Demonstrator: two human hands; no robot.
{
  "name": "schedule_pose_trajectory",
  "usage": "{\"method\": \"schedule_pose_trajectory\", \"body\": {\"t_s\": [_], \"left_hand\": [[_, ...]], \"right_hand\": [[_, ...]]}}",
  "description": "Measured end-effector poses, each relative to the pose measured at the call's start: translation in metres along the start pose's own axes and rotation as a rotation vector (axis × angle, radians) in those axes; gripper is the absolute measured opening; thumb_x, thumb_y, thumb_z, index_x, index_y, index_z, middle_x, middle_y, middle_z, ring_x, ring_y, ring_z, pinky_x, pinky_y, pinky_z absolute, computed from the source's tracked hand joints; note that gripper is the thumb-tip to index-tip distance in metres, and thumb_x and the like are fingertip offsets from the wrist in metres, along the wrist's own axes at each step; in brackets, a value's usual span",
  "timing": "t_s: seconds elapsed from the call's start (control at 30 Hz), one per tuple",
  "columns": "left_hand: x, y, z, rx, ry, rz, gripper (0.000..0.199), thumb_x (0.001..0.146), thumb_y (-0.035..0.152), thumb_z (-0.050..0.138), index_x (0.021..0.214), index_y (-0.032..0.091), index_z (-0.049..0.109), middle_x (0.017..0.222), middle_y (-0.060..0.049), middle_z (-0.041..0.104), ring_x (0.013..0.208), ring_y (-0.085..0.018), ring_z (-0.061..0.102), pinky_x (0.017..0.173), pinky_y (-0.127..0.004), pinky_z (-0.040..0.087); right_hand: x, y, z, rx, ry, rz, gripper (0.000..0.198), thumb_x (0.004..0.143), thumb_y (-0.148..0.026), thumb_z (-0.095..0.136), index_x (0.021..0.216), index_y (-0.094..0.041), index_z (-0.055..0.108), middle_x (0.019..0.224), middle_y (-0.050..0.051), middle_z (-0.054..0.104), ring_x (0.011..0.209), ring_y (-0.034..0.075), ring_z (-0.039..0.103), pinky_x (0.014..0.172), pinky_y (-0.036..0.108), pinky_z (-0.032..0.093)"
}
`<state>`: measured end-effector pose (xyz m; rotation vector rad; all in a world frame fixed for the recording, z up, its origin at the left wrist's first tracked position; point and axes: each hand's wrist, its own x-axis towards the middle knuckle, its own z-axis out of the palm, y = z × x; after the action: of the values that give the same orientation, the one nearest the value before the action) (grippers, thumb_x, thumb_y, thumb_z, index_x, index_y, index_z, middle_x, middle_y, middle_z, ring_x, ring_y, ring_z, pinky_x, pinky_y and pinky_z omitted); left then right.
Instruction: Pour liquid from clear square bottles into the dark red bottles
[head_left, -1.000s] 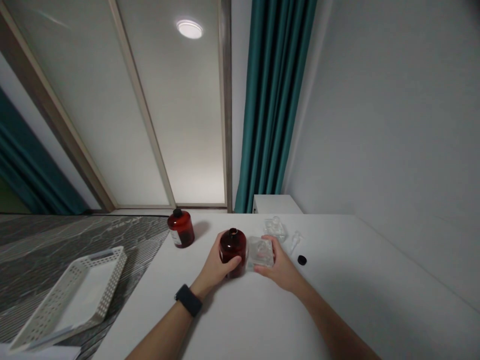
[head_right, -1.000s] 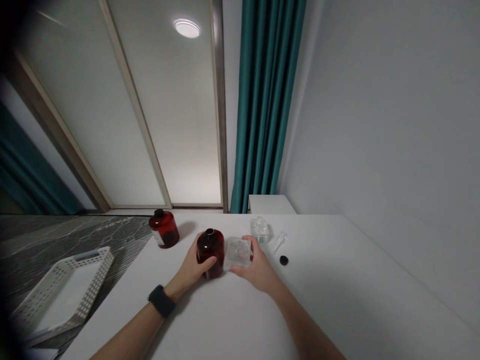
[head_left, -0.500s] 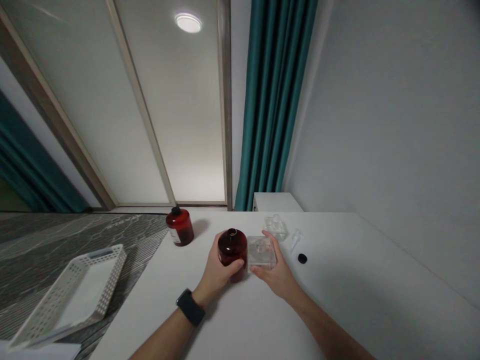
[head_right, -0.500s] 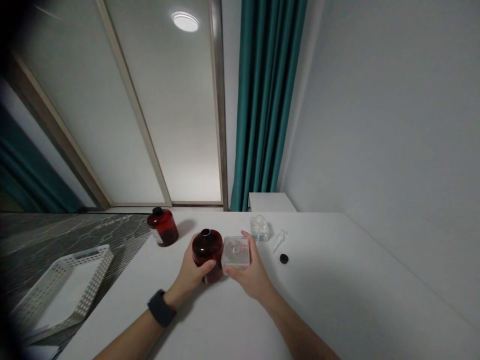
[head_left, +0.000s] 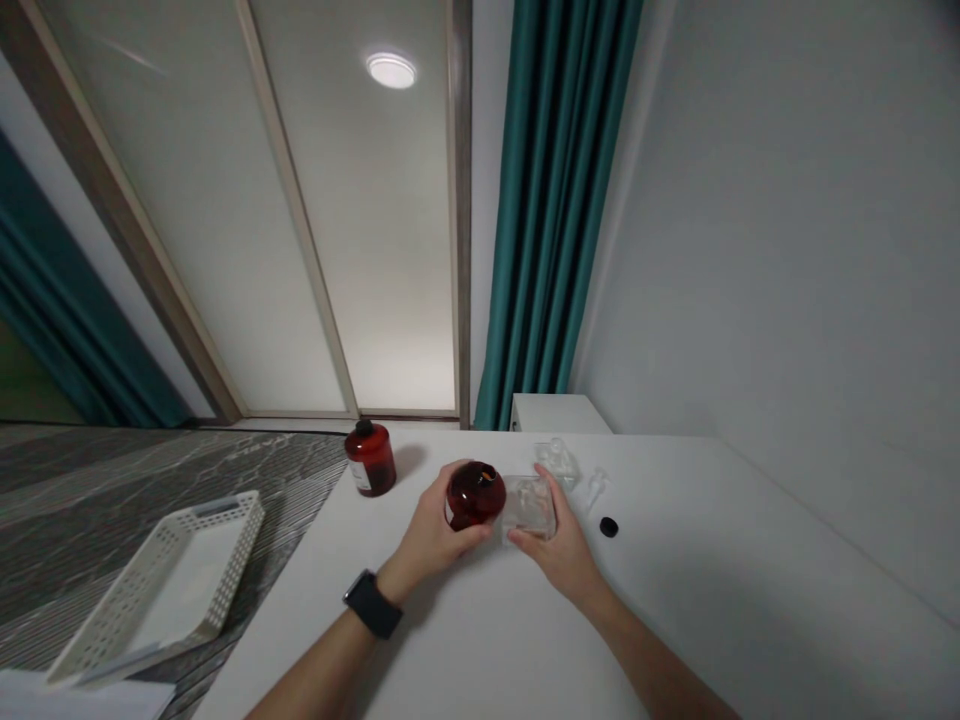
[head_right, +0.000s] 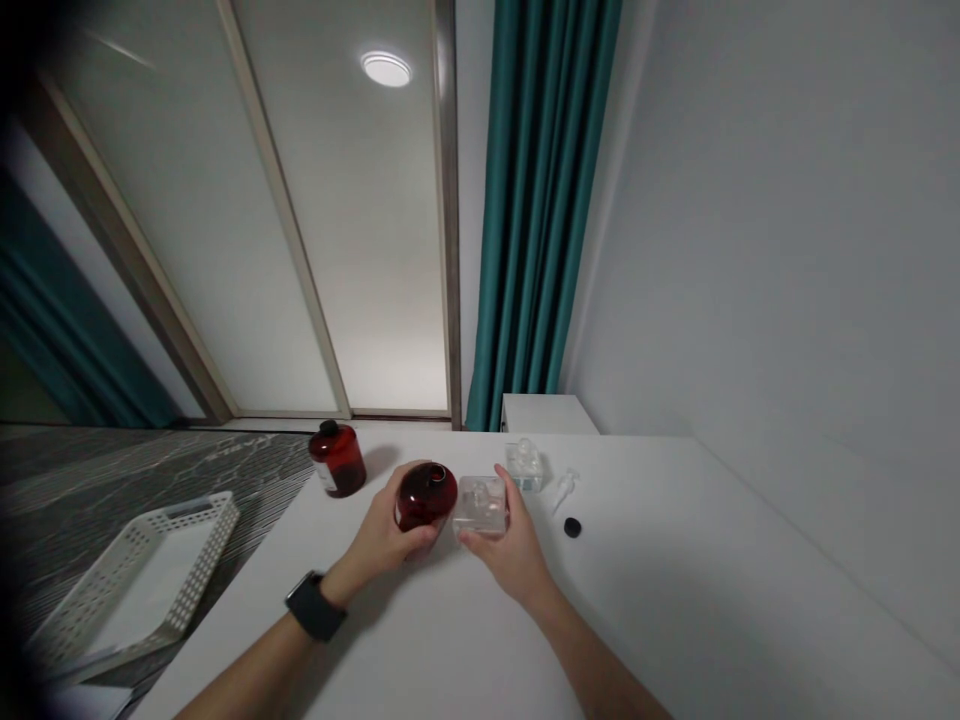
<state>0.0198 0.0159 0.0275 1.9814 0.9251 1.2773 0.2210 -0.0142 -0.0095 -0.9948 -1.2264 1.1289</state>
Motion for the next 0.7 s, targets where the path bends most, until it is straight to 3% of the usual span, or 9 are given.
{"method": "schedule_pose_trajectory", "body": {"t_s": [0.13,0.23,0.37,0.47,0.7], "left_hand": [[0.004,-0.005,-0.02,0.194,-0.174,0.07,0.076,0.073,0.056,0.079,0.132,0.019,0.049,0.13,-0.015,0.063,0.118,-0.033,0.062,0.103,-0.05,0.048],[0.003,-0.012,-0.031,0.337,-0.223,0.096,0.075,0.076,0.051,0.078,0.136,0.02,0.045,0.13,-0.015,0.062,0.118,-0.033,0.062,0.102,-0.05,0.049],[0.001,-0.017,-0.039,0.433,-0.279,0.116,0.073,0.079,0.051,0.077,0.137,0.02,0.045,0.128,-0.015,0.064,0.113,-0.033,0.065,0.096,-0.049,0.052],[0.0,-0.016,-0.042,0.46,-0.306,0.123,0.072,0.079,0.052,0.076,0.136,0.02,0.047,0.127,-0.014,0.065,0.112,-0.033,0.066,0.095,-0.047,0.053],[-0.005,-0.014,-0.041,0.543,-0.319,0.151,0.077,0.078,0.06,0.075,0.138,0.021,0.046,0.126,-0.016,0.065,0.11,-0.034,0.066,0.093,-0.05,0.054]], "right_hand": [[0.002,0.003,-0.004,-0.104,0.039,-0.055,0.1,0.07,-0.032,0.081,0.153,-0.022,0.027,0.127,0.014,0.065,0.108,0.028,0.068,0.087,0.042,0.06],[0.002,0.007,-0.007,-0.2,0.083,-0.105,0.097,0.07,-0.031,0.081,0.153,-0.023,0.032,0.139,0.015,0.058,0.122,0.031,0.061,0.097,0.046,0.055],[0.001,0.009,-0.009,-0.329,0.068,-0.127,0.1,0.068,-0.028,0.081,0.155,-0.024,0.031,0.154,0.013,0.044,0.14,0.032,0.045,0.116,0.052,0.037],[-0.001,0.008,-0.008,-0.389,0.031,-0.131,0.103,0.068,-0.027,0.081,0.156,-0.023,0.028,0.154,0.013,0.043,0.145,0.032,0.038,0.121,0.052,0.027],[-0.002,0.004,-0.005,-0.489,0.0,-0.165,0.103,0.069,-0.026,0.08,0.157,-0.024,0.027,0.137,0.01,0.055,0.13,0.03,0.051,0.116,0.051,0.036]]}}
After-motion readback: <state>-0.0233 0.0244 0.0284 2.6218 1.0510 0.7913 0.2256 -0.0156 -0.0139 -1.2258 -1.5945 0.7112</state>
